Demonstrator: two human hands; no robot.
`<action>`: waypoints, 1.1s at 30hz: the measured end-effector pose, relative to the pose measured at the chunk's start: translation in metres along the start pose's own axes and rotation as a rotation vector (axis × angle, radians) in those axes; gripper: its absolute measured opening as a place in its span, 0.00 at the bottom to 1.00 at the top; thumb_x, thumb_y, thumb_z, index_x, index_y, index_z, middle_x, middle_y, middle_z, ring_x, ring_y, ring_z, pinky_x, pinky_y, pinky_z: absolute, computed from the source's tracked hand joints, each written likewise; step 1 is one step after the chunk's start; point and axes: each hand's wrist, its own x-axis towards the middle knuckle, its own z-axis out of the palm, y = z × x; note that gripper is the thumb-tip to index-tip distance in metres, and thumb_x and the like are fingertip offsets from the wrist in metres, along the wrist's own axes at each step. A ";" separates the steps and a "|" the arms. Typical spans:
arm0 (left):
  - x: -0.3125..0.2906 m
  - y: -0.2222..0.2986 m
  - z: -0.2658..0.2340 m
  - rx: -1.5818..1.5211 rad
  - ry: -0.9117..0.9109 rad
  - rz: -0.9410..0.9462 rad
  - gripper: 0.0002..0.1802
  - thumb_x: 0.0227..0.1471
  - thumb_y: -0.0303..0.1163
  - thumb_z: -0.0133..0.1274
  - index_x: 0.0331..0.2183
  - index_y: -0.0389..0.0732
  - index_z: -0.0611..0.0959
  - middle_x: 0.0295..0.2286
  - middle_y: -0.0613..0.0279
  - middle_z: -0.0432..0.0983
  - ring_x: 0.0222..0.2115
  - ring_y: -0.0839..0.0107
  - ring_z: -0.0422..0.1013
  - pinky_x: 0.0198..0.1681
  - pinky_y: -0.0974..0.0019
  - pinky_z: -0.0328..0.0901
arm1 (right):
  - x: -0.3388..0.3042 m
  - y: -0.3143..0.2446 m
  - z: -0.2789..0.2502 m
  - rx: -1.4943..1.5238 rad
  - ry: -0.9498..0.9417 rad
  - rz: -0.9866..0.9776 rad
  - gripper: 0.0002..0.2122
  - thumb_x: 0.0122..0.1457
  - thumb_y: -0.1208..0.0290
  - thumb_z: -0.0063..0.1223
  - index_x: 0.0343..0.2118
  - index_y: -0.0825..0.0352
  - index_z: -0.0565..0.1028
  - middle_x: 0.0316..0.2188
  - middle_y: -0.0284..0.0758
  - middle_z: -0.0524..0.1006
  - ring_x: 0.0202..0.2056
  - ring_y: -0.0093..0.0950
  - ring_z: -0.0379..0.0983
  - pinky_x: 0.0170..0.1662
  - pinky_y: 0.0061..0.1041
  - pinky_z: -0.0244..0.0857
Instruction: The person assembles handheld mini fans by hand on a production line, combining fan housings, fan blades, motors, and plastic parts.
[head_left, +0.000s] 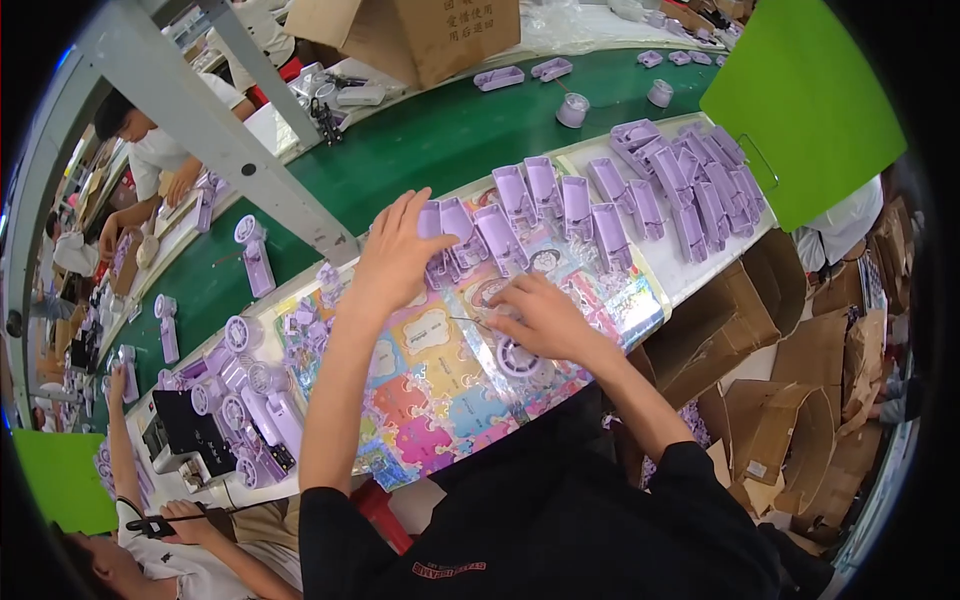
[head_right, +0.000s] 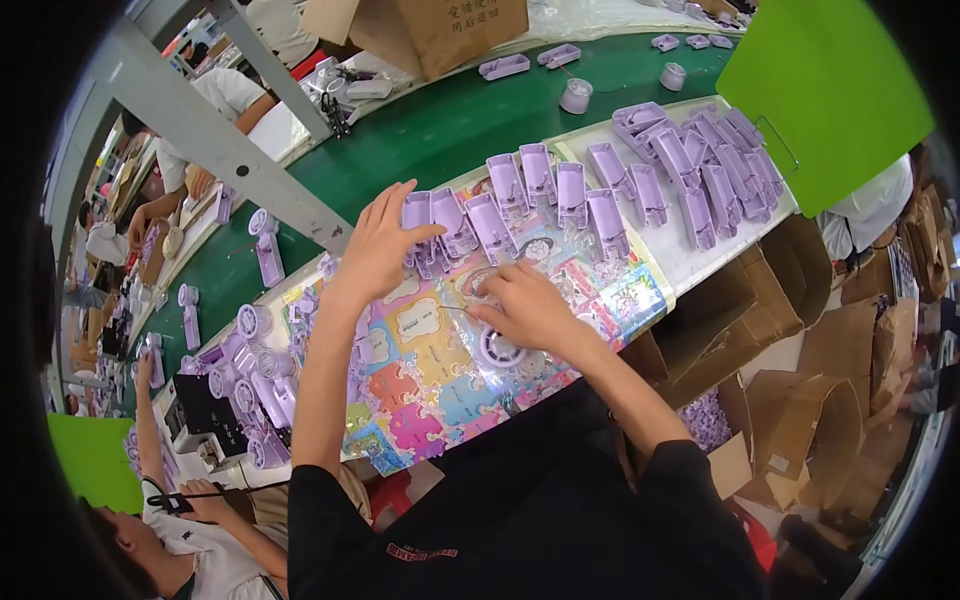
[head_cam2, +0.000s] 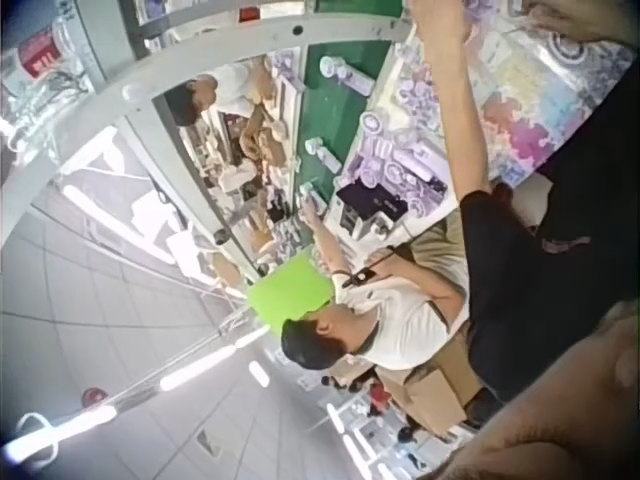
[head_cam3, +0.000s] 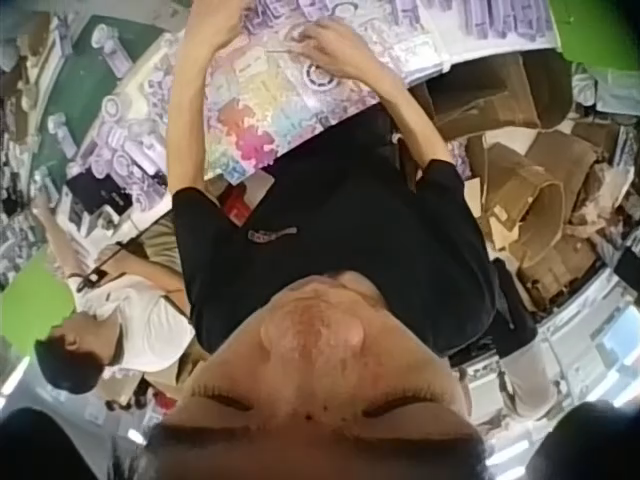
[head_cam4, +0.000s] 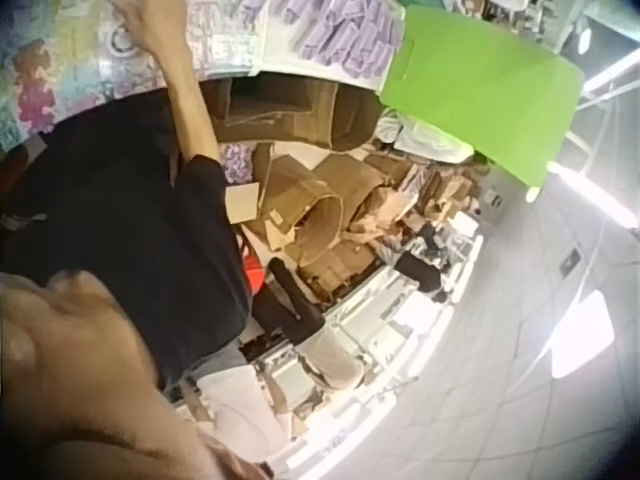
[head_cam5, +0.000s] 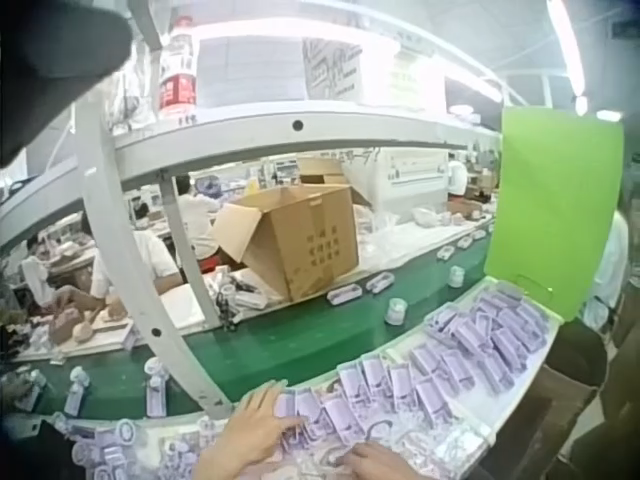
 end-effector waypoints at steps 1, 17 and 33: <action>0.004 -0.003 0.002 0.003 0.002 0.009 0.41 0.33 0.10 0.53 0.50 0.57 0.83 0.63 0.49 0.58 0.66 0.50 0.52 0.66 0.53 0.53 | -0.003 -0.005 0.000 -0.003 0.009 0.003 0.14 0.58 0.60 0.61 0.36 0.68 0.79 0.34 0.41 0.77 0.40 0.42 0.72 0.46 0.39 0.66; -0.002 0.012 -0.034 -0.592 -0.128 -0.038 0.25 0.36 0.32 0.69 0.38 0.38 0.76 0.34 0.55 0.77 0.37 0.56 0.75 0.43 0.59 0.69 | -0.065 -0.036 -0.016 0.109 0.131 0.210 0.26 0.47 0.76 0.64 0.53 0.60 0.74 0.52 0.45 0.70 0.51 0.46 0.71 0.49 0.39 0.72; -0.037 0.052 -0.020 -0.457 -0.347 -0.022 0.33 0.37 0.39 0.69 0.48 0.42 0.81 0.42 0.54 0.72 0.43 0.53 0.74 0.45 0.54 0.69 | -0.044 -0.035 -0.048 0.071 -0.001 -0.099 0.25 0.46 0.85 0.59 0.49 0.57 0.79 0.55 0.46 0.67 0.54 0.47 0.69 0.51 0.36 0.70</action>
